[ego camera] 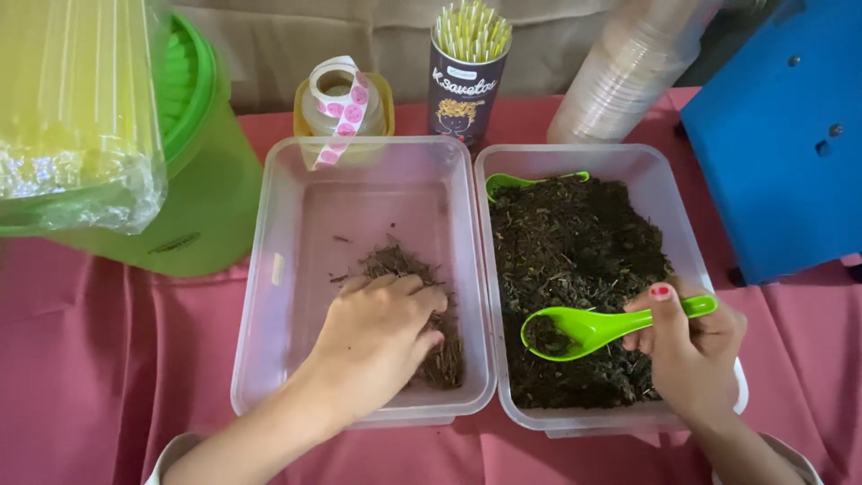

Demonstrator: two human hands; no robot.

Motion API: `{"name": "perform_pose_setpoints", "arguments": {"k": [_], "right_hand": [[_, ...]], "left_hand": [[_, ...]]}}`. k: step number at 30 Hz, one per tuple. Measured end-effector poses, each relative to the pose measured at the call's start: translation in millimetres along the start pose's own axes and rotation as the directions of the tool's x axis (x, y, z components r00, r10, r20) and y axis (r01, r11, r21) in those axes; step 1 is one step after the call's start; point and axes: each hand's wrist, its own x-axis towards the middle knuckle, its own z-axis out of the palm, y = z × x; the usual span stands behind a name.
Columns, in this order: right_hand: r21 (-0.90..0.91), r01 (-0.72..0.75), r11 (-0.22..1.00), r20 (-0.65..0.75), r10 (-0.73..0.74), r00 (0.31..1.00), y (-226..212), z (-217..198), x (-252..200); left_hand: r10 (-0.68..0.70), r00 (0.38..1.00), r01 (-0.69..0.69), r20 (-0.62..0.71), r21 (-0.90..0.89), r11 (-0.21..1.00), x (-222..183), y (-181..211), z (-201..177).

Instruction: Sorting tea leaves by removing stems and transferring leaves with a spoon

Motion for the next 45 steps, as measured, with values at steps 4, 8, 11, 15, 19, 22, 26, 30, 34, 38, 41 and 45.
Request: {"name": "perform_pose_setpoints", "arguments": {"k": [4, 8, 11, 15, 19, 22, 26, 30, 34, 38, 41, 45], "right_hand": [[-0.014, 0.008, 1.0, 0.006, -0.008, 1.0, -3.9, 0.7, 0.7], [0.062, -0.023, 0.998, 0.03, 0.021, 0.999, 7.3, 2.2, 3.8], [0.043, -0.093, 0.995, 0.02, 0.092, 0.996, 3.3, 0.7, 3.0], [0.017, -0.086, 0.996, 0.026, 0.085, 0.996, 6.4, 0.3, 1.1], [0.043, -0.057, 0.997, 0.03, 0.056, 0.998, 2.3, 1.6, 1.5], [0.146, 0.014, 0.989, 0.058, -0.023, 0.998, 1.1, 3.6, 2.4], [0.117, -0.04, 0.992, 0.076, 0.031, 0.997, -1.8, 1.7, 1.4], [0.15, -0.075, 0.986, 0.104, 0.06, 0.993, -6.5, 1.3, 1.4], [0.15, -0.117, 0.982, 0.118, 0.099, 0.988, -2.2, 0.6, 1.2], [0.156, -0.054, 0.986, 0.115, 0.036, 0.993, -3.9, 1.4, 0.8], [0.167, -0.043, 0.985, 0.122, 0.023, 0.992, -1.5, 1.9, -0.3], [0.139, -0.082, 0.987, 0.117, 0.066, 0.991, 2.5, 2.2, -0.9]], "left_hand": [[0.083, 0.992, -0.089, -0.098, -0.058, 0.994, 4.5, 18.9, -11.1], [0.356, 0.876, -0.439, -0.326, -0.229, 0.869, 2.8, 40.6, -21.4], [0.395, 0.838, -0.507, -0.376, -0.271, 0.818, 3.3, 49.2, -19.8], [0.335, 0.853, -0.458, -0.4, -0.265, 0.849, 9.3, 56.0, -10.0], [0.286, 0.872, -0.396, -0.397, -0.23, 0.889, 22.1, 75.2, -5.6], [0.37, 0.862, -0.439, -0.346, -0.148, 0.886, 38.4, 82.4, -11.5], [0.463, 0.869, -0.493, -0.174, -0.227, 0.84, 56.7, 82.5, -6.8], [0.416, 0.9, -0.379, 0.125, -0.243, 0.893, 63.0, 82.3, -5.5], [0.404, 0.907, -0.378, 0.118, -0.192, 0.906, 63.7, 81.3, -0.5], [0.351, 0.916, -0.317, 0.195, -0.185, 0.93, 62.2, 80.4, -0.7], [0.35, 0.917, -0.311, 0.191, -0.207, 0.927, 62.8, 81.2, 4.3], [0.375, 0.917, -0.349, 0.139, -0.179, 0.92, 64.2, 81.4, 13.5]]}}
